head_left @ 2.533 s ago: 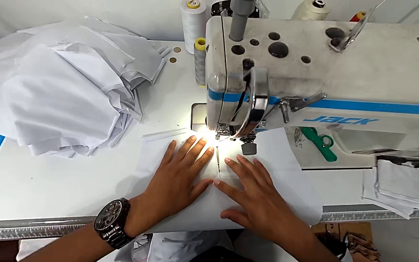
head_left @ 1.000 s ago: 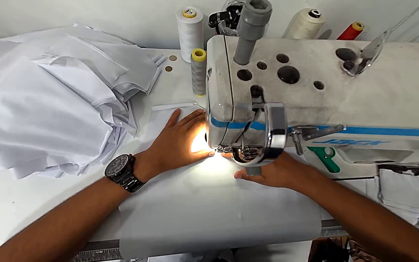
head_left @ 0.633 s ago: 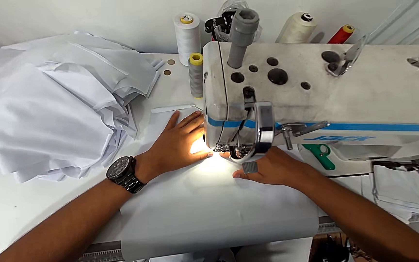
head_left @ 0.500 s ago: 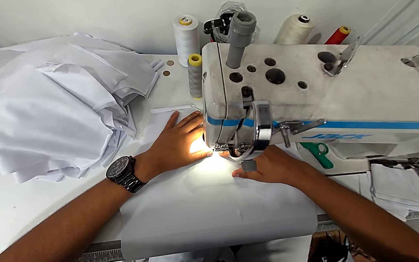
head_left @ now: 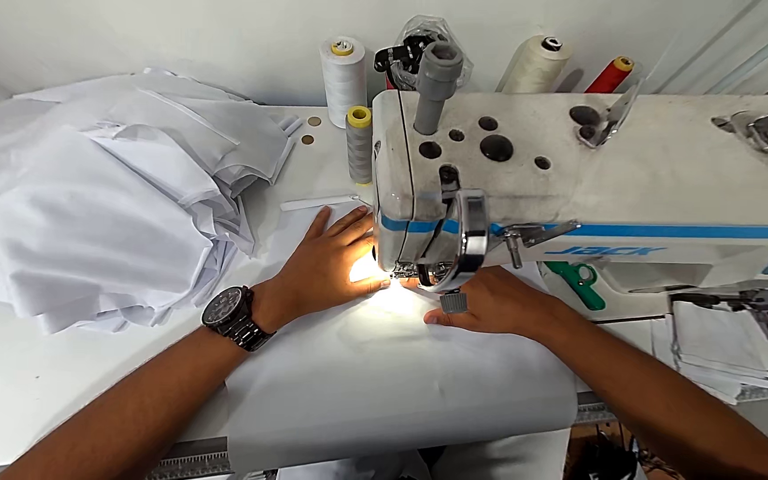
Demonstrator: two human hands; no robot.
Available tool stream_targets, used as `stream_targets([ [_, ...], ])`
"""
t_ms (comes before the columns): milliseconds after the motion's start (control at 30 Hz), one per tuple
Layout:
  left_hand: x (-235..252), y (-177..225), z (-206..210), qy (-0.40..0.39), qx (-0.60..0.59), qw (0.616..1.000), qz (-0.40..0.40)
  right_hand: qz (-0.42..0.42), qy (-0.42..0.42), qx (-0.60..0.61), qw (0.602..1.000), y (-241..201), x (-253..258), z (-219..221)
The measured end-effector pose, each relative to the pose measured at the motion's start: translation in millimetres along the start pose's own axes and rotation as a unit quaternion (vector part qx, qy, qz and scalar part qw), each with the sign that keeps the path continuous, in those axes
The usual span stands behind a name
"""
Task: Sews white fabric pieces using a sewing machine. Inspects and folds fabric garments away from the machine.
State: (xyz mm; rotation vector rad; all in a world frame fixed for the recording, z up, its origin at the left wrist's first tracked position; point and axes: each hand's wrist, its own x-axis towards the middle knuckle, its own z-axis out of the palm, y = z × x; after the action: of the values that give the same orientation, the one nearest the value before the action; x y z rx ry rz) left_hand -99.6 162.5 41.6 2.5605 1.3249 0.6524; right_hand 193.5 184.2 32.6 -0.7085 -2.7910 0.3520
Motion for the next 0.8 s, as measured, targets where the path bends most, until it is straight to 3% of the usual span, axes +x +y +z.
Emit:
stream_targets([
  [167,2.3,-14.4,14.5,0.0,0.04,0.999,-0.001,0.001,0.007,-0.021,1.0,7.6,0.5,9.8],
  [267,-4.3,-12.4,16.8,-0.039,0.083,0.996,-0.007,-0.006,0.017,-0.038,0.999,-1.4,-4.1,13.5],
  [467,-91.7,36.4,18.7,-0.043,0.091,0.995,0.002,-0.002,0.025,-0.056,0.998,-69.1,-45.8,24.5],
  [567,-106.4,42.1,18.7,-0.044,0.09,0.995,-0.005,0.025,0.033,-0.062,0.997,-57.1,-44.4,27.8],
  [800,-86.7,28.9,14.6,-0.067,0.105,0.992,-0.019,0.044,-0.012,-0.054,0.998,-17.6,-10.0,15.4],
])
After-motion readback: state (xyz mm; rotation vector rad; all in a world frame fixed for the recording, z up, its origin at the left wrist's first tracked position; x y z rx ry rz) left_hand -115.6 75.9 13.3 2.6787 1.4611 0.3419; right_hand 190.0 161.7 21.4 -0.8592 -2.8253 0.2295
